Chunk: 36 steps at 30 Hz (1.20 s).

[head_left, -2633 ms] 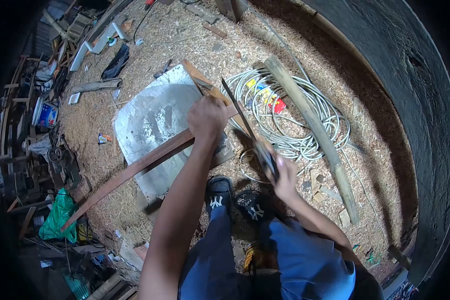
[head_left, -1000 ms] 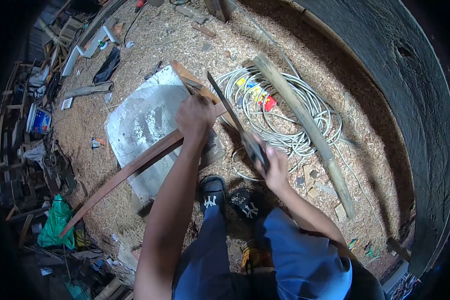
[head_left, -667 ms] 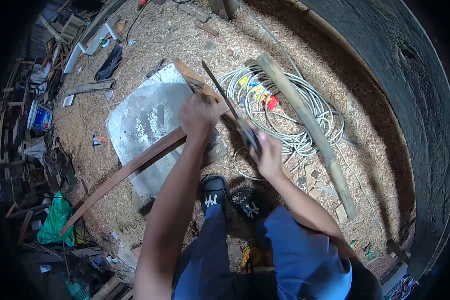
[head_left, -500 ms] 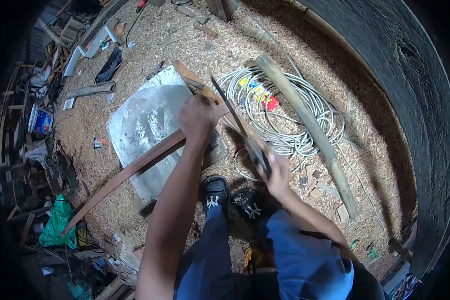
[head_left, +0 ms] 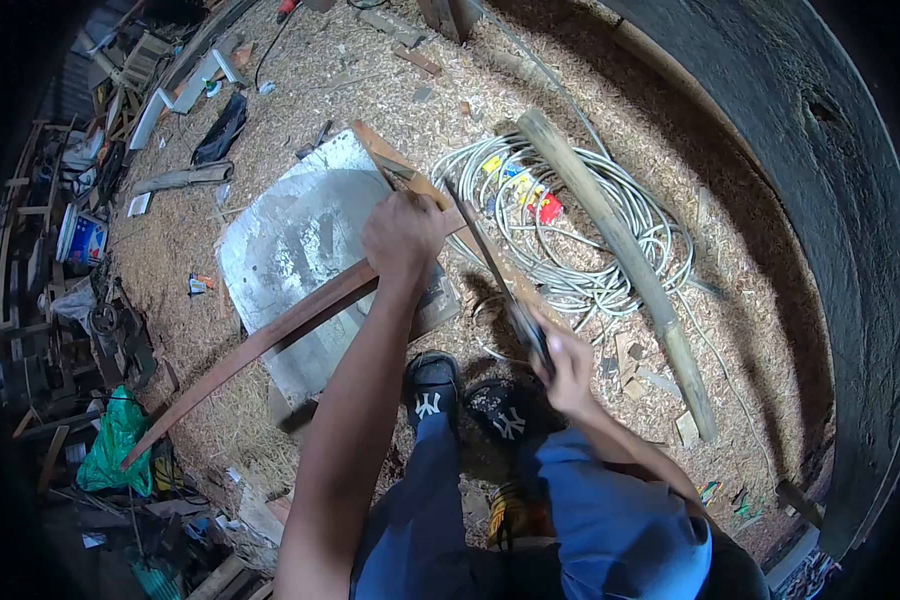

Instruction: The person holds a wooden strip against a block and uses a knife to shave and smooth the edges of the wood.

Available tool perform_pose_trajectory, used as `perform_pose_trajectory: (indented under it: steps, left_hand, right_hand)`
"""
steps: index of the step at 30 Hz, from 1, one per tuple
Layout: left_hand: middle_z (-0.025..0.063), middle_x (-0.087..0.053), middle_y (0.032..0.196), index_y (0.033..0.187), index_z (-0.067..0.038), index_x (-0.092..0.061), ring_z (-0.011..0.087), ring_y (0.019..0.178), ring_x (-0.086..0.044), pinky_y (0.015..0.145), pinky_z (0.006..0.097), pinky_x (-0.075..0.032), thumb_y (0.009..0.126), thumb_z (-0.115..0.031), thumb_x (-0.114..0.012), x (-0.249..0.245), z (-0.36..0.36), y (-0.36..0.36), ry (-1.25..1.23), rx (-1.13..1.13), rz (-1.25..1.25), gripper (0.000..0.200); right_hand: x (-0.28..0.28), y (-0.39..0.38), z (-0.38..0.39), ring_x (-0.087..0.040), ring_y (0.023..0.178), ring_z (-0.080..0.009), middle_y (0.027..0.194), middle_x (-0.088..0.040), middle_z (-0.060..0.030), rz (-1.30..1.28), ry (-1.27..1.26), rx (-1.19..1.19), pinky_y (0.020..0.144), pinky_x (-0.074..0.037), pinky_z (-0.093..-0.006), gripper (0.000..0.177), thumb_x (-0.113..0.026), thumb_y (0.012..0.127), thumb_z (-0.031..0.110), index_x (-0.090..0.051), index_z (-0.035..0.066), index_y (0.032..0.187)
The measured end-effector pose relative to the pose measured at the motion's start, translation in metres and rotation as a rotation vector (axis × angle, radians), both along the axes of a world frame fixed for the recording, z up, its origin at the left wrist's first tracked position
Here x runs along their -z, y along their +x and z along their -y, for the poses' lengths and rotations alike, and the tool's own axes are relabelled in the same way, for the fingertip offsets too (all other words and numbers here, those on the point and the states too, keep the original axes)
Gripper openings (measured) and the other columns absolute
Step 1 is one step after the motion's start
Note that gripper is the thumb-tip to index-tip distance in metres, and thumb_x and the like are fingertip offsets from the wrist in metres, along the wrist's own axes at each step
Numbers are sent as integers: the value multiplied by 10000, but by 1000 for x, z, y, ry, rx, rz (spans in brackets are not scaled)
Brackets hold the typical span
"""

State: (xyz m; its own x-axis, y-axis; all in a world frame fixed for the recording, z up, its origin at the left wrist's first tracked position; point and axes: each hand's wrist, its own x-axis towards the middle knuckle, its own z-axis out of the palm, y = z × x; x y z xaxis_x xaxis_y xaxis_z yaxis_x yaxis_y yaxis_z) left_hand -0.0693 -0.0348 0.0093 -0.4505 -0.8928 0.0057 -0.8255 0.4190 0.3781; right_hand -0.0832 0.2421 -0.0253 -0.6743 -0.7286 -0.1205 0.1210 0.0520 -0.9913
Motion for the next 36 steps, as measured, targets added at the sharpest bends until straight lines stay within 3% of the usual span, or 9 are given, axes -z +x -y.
perform_pose_trajectory:
  steps: [4,10,15,17,25,30,32,35,36]
  left_hand:
    - [255,-706,906,905,-29,-744,456,871,-680,833,532,-537,896,-309,-543,4,0,2,1,15,41,346]
    - [251,-710,914,927,-34,-747,445,904,-682,845,519,-540,893,-311,-545,-1,-1,3,13,14,28,344]
    - [247,-715,928,941,-38,-754,436,921,-685,851,510,-542,890,-307,-547,-4,1,-1,25,-22,71,343]
    - [254,-713,938,943,-39,-757,437,927,-685,854,507,-543,891,-304,-548,-7,-3,-1,33,5,83,342]
    - [253,-716,926,957,-46,-760,438,916,-690,853,506,-545,888,-309,-559,-3,-4,2,13,-15,41,338]
    - [248,-716,912,969,-43,-756,437,903,-691,850,504,-545,891,-316,-563,-5,-1,-1,41,-25,69,344]
    - [239,-711,857,855,-22,-746,412,828,-705,778,482,-562,887,-306,-565,-1,-2,0,-39,4,65,338]
    - [238,-716,889,871,-24,-749,406,849,-708,786,479,-562,888,-316,-563,8,1,1,-59,15,61,346]
    - [238,-716,889,871,-24,-749,406,849,-708,786,479,-562,888,-316,-563,4,1,0,-60,16,53,346]
  right_hand:
    - [-10,3,-24,-405,499,-47,592,-486,39,51,5,-30,497,-332,-227,459,-420,1082,288,-570,-23,1384]
    - [-7,-30,80,-410,501,-43,603,-488,34,125,-3,-1,491,-316,-224,447,-432,1084,314,-578,33,1400]
    - [5,1,-1,-405,458,-53,568,-481,36,-39,-9,-23,460,-314,-235,486,-422,1072,313,-542,-8,1417]
    - [9,9,-25,-413,459,-51,568,-494,34,125,-21,24,461,-324,-236,471,-418,1071,297,-558,-6,1403]
    - [-8,-34,83,-406,492,-43,593,-478,48,119,-55,9,477,-326,-238,394,-461,1076,244,-595,36,1383]
    - [-2,10,-3,-391,501,-38,600,-484,39,41,-11,5,492,-310,-214,439,-441,1069,246,-554,-13,1404]
    - [5,18,-29,-381,482,-37,589,-485,42,94,-21,28,483,-299,-208,452,-427,1058,241,-546,-17,1409]
    - [-1,-3,1,-364,467,-38,580,-470,49,-52,-5,-39,476,-297,-214,445,-426,1067,248,-556,-19,1399]
    - [-6,-9,23,-375,477,-40,584,-457,55,79,-29,-14,479,-309,-222,426,-431,1075,246,-575,-7,1386]
